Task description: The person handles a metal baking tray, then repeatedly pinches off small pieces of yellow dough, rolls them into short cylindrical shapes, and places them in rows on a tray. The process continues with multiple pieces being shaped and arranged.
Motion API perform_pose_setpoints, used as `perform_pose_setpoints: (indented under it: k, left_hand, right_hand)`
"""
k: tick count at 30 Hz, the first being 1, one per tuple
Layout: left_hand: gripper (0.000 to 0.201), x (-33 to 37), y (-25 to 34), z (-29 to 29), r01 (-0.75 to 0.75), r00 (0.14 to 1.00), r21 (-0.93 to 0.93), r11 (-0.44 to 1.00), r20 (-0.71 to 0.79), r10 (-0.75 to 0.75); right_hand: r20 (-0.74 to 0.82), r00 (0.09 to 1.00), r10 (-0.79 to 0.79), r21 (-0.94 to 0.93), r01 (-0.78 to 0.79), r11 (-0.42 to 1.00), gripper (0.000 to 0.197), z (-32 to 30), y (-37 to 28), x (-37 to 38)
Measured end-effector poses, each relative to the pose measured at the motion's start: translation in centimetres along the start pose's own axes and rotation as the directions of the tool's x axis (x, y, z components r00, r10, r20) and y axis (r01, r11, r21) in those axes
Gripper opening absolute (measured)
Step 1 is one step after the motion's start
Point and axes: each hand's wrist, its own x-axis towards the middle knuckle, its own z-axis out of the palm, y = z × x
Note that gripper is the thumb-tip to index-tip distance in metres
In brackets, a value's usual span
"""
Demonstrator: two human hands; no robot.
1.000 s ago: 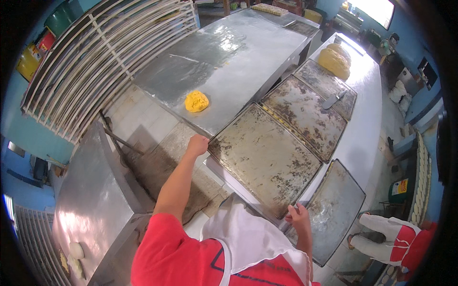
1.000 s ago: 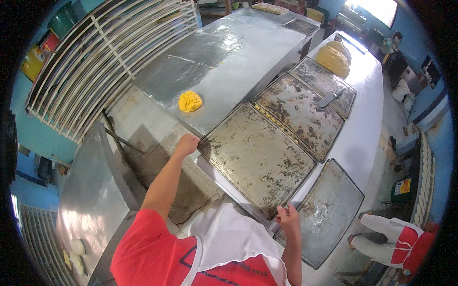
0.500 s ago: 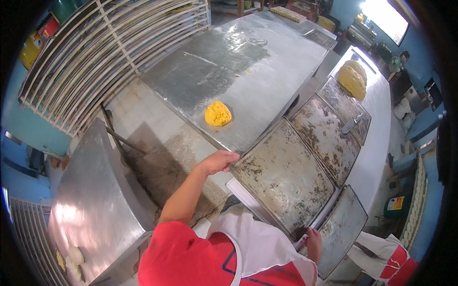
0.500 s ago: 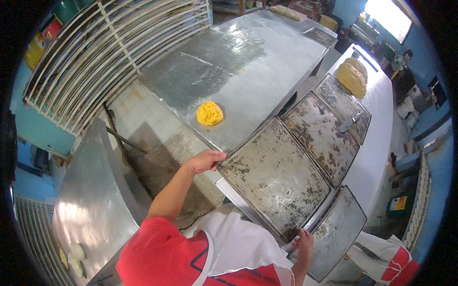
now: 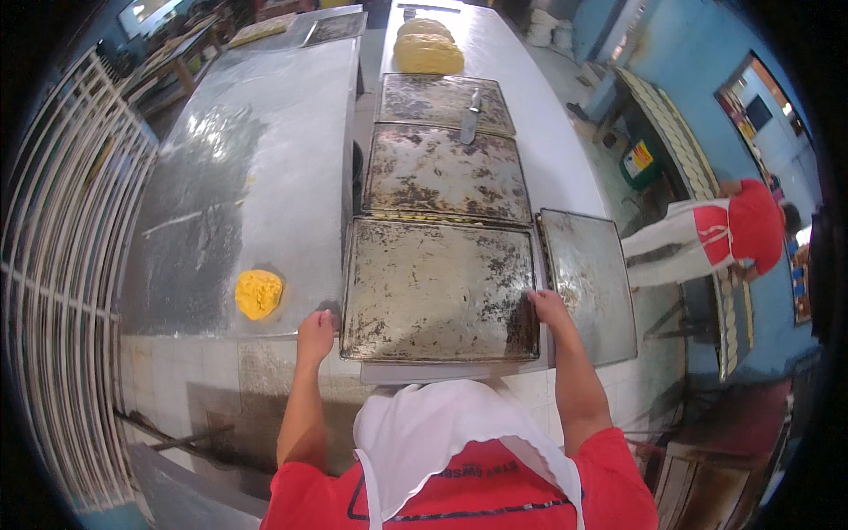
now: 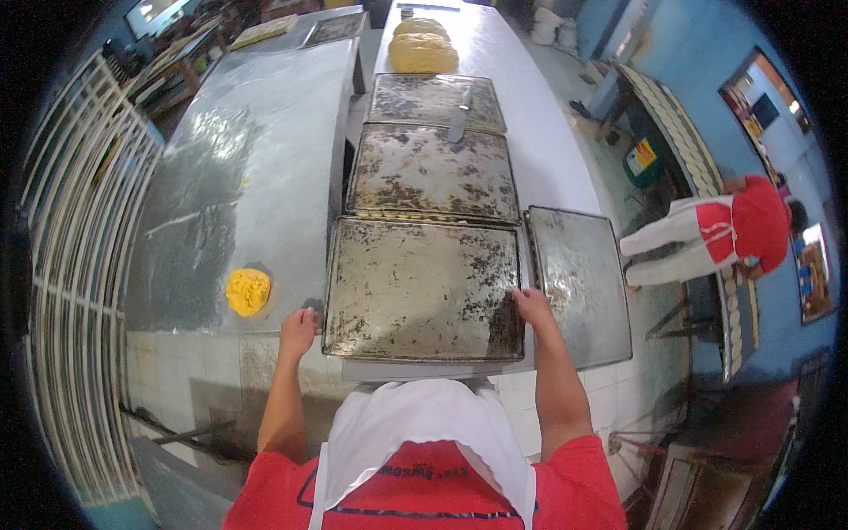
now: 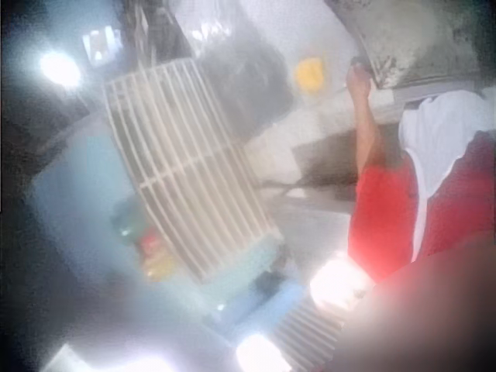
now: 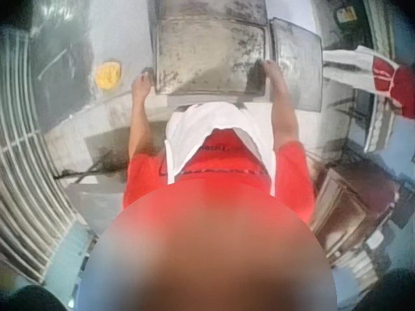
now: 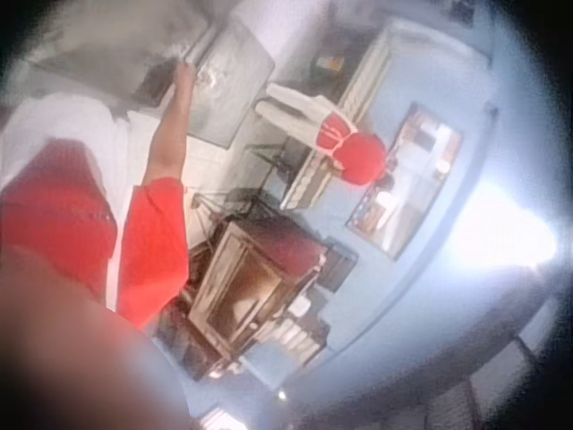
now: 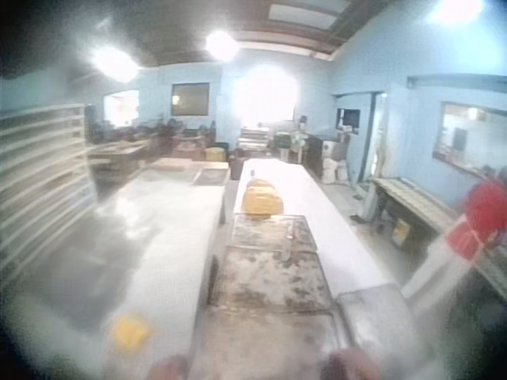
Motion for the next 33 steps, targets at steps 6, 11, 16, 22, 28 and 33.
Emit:
perform_pose_setpoints:
  k: [6, 11, 16, 22, 28, 33]
  left_hand:
    - [0.047, 1.8, 2.3, 0.5, -0.104, 0.995, 0.320, 0.942, 0.046, 0.094]
    - [0.050, 1.6, 1.1, 1.0, -0.041, 0.994, 0.019, 0.999, 0.101, 0.039]
    - [0.050, 1.1, -1.4, 1.3, 0.065, 0.986, -0.114, 0.991, 0.159, -0.046]
    - [0.051, 0.3, -1.1, 1.3, 0.239, 0.969, -0.498, 0.834, 0.179, -0.171]
    - [0.052, -0.4, -4.3, 2.5, 0.226, 0.972, -0.304, 0.926, 0.003, -0.236]
    - [0.050, -1.3, -4.8, 2.8, 0.087, 0.993, -0.154, 0.984, -0.071, -0.099]
  right_hand:
    - [-0.024, 0.917, 0.398, 0.355, -0.364, 0.861, 0.074, 0.1, -3.5, -0.2]
    - [0.106, 0.882, 0.459, 0.417, -0.458, 0.785, 0.083, 0.5, -1.8, 0.0]
    - [0.111, 0.853, 0.509, 0.434, -0.503, 0.748, 0.090, 1.6, -0.1, 0.7]
    - [0.230, 0.902, 0.365, 0.476, -0.431, 0.767, 0.093, 1.9, -1.2, -1.8]
    - [0.025, 0.975, 0.221, 0.225, -0.221, 0.949, 0.086, 3.5, -1.2, -5.1]
    - [-0.028, 0.991, 0.131, 0.301, -0.117, 0.947, 0.082, 3.6, -0.8, -4.7]
